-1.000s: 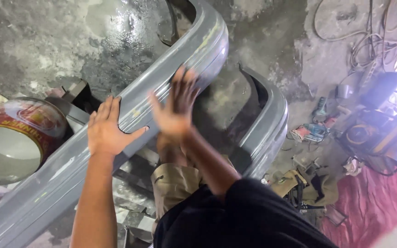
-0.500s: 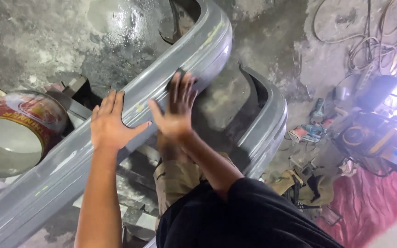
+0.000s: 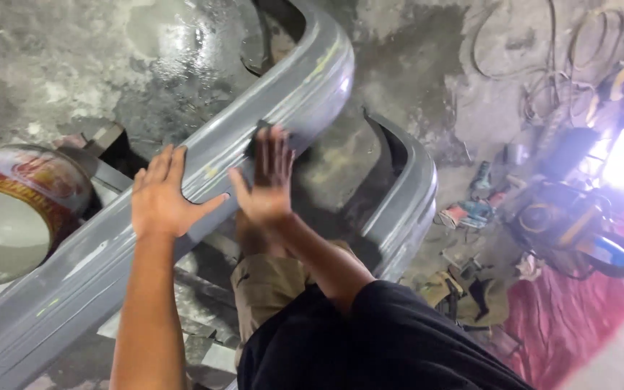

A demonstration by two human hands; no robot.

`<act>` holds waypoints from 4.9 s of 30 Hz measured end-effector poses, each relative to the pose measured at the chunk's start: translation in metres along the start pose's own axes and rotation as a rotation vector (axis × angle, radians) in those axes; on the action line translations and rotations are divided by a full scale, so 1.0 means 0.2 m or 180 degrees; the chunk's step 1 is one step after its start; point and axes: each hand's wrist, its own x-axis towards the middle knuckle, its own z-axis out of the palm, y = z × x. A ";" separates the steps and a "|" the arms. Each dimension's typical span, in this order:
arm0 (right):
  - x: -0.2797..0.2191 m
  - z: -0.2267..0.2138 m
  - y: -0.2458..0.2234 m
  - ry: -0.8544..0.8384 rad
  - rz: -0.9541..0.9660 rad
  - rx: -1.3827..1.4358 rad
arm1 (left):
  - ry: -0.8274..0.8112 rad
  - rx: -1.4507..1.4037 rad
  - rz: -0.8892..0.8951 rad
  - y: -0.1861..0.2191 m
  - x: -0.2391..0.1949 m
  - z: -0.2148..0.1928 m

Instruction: The person sands a grey car bumper with a sanding block, moving along its length and around its curves. The person repeatedly dips the sanding block into a bucket of water and continues sanding different sections of the bumper.

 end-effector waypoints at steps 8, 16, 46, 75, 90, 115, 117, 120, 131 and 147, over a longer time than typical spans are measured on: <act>0.66 0.15 0.82 -0.0627 0.1624 0.0711 | -0.0203 0.0204 -0.0077 0.01 0.02 -0.02; 0.78 -0.14 0.78 -0.0524 0.2623 0.1967 | -0.0200 0.0203 -0.0114 -0.01 0.01 -0.02; 0.32 0.08 0.26 0.1312 0.2369 0.1484 | -0.0151 -0.0083 -0.0327 0.01 0.00 0.00; 0.07 0.17 0.30 -0.0033 0.0962 0.0705 | 0.0066 -0.0215 -0.0297 0.03 -0.02 0.00; 0.46 0.15 0.76 -0.0361 0.1434 0.1211 | 0.0283 0.0196 0.0045 -0.01 0.00 0.02; 0.78 -0.14 0.26 -0.2221 -0.0014 -0.0993 | 0.1173 -0.0187 0.0230 0.58 0.58 0.11; 0.79 -0.10 0.33 -0.2637 0.0028 -0.1088 | 0.1209 -0.0117 0.0156 0.57 0.52 0.12; 0.96 0.00 0.44 -0.2397 0.0599 -0.1599 | 0.0989 -0.0051 0.0247 0.57 0.54 0.10; 1.21 0.03 0.36 -0.3044 0.1385 -0.1856 | 0.0847 -0.0213 0.0238 0.57 0.52 0.07; 1.19 -0.12 0.14 -0.2972 0.0943 -0.1758 | 0.0469 -0.0577 0.0158 0.52 0.57 -0.01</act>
